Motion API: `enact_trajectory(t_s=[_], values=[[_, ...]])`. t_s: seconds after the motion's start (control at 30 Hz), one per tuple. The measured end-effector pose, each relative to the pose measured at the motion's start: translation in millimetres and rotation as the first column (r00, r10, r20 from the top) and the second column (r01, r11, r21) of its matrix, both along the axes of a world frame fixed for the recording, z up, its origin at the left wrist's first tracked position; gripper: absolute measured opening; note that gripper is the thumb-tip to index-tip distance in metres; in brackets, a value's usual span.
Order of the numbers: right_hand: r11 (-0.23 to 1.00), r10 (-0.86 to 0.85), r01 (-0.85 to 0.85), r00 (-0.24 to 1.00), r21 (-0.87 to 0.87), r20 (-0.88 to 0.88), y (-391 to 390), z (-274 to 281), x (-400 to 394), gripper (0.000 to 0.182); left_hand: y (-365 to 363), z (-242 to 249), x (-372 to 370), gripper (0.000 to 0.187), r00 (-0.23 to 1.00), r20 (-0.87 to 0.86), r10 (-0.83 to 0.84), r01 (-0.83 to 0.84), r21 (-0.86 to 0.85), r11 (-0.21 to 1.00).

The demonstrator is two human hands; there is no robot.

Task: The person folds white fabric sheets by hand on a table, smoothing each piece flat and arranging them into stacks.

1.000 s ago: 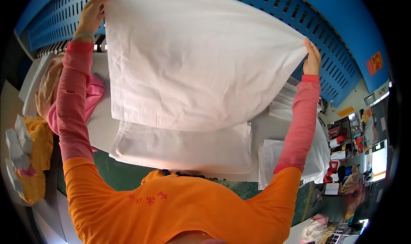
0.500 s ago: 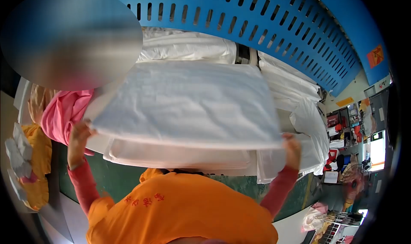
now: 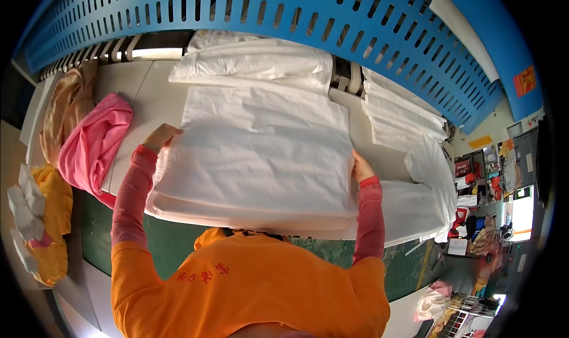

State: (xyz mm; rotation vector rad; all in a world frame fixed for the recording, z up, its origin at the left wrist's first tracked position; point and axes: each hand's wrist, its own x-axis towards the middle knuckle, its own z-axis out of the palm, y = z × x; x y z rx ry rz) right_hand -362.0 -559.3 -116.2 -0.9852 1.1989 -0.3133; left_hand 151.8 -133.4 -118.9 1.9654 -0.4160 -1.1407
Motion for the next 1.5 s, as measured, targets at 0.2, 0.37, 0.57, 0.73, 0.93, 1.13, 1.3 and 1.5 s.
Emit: enact_trajectory(t_s=[0.2,0.37,0.57,0.73,0.93,1.13,1.3,1.5], values=[[0.993,0.105,-0.117,0.926,0.012,0.364,-19,39,8,0.032,1,19,21,0.035,0.921,0.382,0.076,0.104,-0.429,0.897],[0.961,0.122,0.057,0.79,-0.27,0.6,-5,186,25,0.041,4,224,-27,0.036,0.928,0.149,0.342,-0.046,-0.864,0.501],[0.706,-0.074,0.206,0.973,-0.678,0.218,80,211,-7,0.021,84,212,-50,0.02,0.784,0.327,0.528,0.017,-0.861,0.509],[0.705,0.133,-0.299,0.947,-0.644,-0.294,148,98,-86,0.024,148,125,-151,0.014,0.9,0.273,0.34,-0.212,-0.408,0.888],[0.238,-0.085,-0.545,0.813,-0.804,-0.577,166,79,-85,0.029,120,131,-191,0.034,0.497,0.856,-0.14,-0.114,0.224,0.968],[-0.257,0.409,-0.597,0.645,-0.76,-0.646,209,127,72,0.056,-6,140,-225,0.057,0.251,0.911,-0.328,0.511,0.164,0.844],[-0.212,0.158,-0.789,0.555,-0.577,-0.817,171,67,41,0.068,25,50,-184,0.07,0.348,0.848,-0.399,0.399,0.252,0.882],[0.206,0.028,-0.674,0.729,-0.709,-0.684,28,15,19,0.062,42,-40,29,0.055,0.328,0.942,-0.074,-0.009,0.081,0.997]])
